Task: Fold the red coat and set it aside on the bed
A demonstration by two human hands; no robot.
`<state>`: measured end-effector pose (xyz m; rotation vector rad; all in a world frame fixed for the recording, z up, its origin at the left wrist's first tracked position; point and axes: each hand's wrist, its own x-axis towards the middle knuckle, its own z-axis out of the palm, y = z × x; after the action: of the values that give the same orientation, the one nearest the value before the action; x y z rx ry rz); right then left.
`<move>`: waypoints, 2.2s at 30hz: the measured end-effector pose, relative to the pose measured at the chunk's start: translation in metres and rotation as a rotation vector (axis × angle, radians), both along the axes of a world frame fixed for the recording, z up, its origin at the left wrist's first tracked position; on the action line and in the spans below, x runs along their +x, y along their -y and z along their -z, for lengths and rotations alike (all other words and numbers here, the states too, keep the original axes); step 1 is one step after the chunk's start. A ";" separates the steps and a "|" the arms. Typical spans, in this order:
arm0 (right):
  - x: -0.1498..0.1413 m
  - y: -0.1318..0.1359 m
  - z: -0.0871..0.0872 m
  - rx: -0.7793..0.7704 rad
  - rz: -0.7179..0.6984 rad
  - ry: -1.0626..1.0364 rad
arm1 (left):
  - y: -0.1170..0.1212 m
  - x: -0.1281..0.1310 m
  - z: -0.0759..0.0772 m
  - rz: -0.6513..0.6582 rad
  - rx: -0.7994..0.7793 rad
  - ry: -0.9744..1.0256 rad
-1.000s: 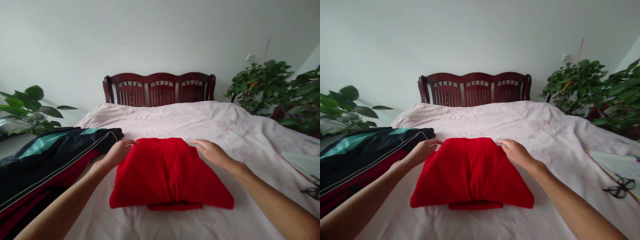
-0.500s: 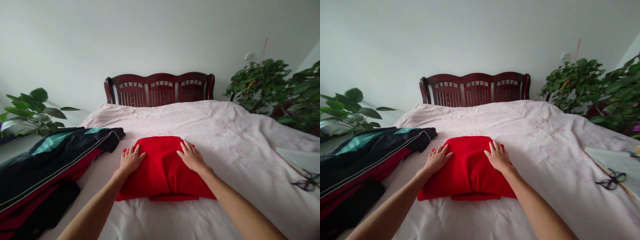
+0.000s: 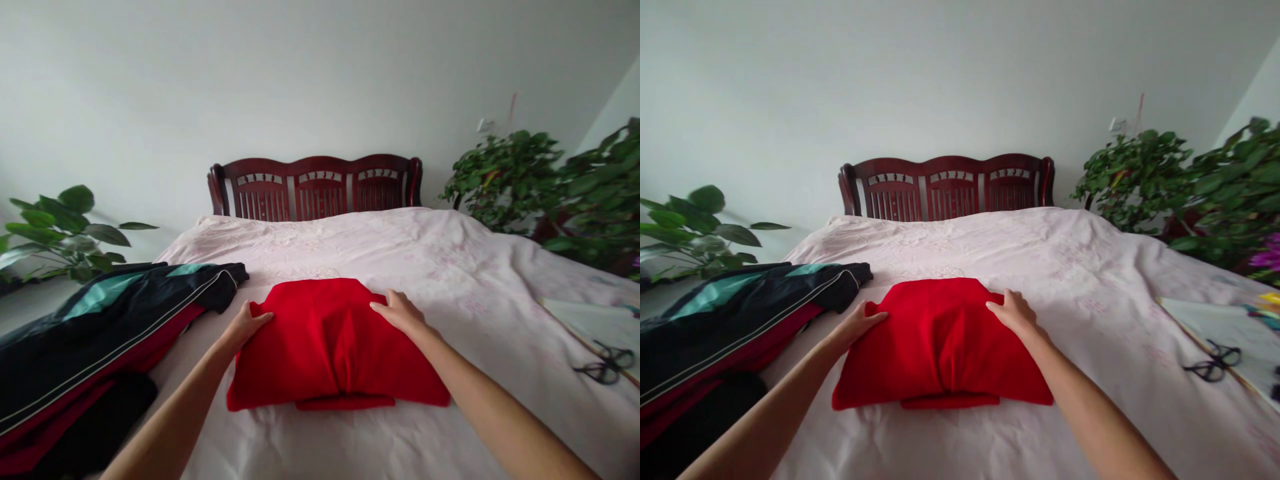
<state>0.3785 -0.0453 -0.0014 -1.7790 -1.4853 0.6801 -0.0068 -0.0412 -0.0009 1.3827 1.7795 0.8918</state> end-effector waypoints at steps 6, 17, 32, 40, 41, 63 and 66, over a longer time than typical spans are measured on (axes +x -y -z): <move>-0.070 0.029 -0.022 0.344 -0.253 0.360 | 0.022 0.063 -0.024 0.328 0.324 -0.588; -0.095 0.033 -0.006 0.329 -0.288 0.877 | 0.040 0.091 0.008 0.470 0.309 -0.851; -0.083 0.009 -0.012 0.165 -0.173 0.488 | 0.041 0.090 0.007 0.471 0.345 -0.827; 0.001 -0.007 -0.014 -0.155 0.049 -0.006 | 0.027 0.008 -0.002 -0.129 0.102 -0.238; 0.006 -0.006 -0.011 -0.190 0.007 -0.071 | 0.027 0.000 -0.002 -0.128 0.027 -0.048; 0.019 0.021 -0.057 0.627 -0.187 -0.388 | 0.024 -0.035 -0.051 0.204 0.738 0.263; 0.037 0.046 0.008 0.479 -0.182 -0.183 | 0.043 -0.044 0.004 0.349 0.716 0.038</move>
<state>0.4153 -0.0915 -0.0099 -1.2003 -1.5395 0.5046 -0.0513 -0.0837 -0.0048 2.0172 1.1583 1.4118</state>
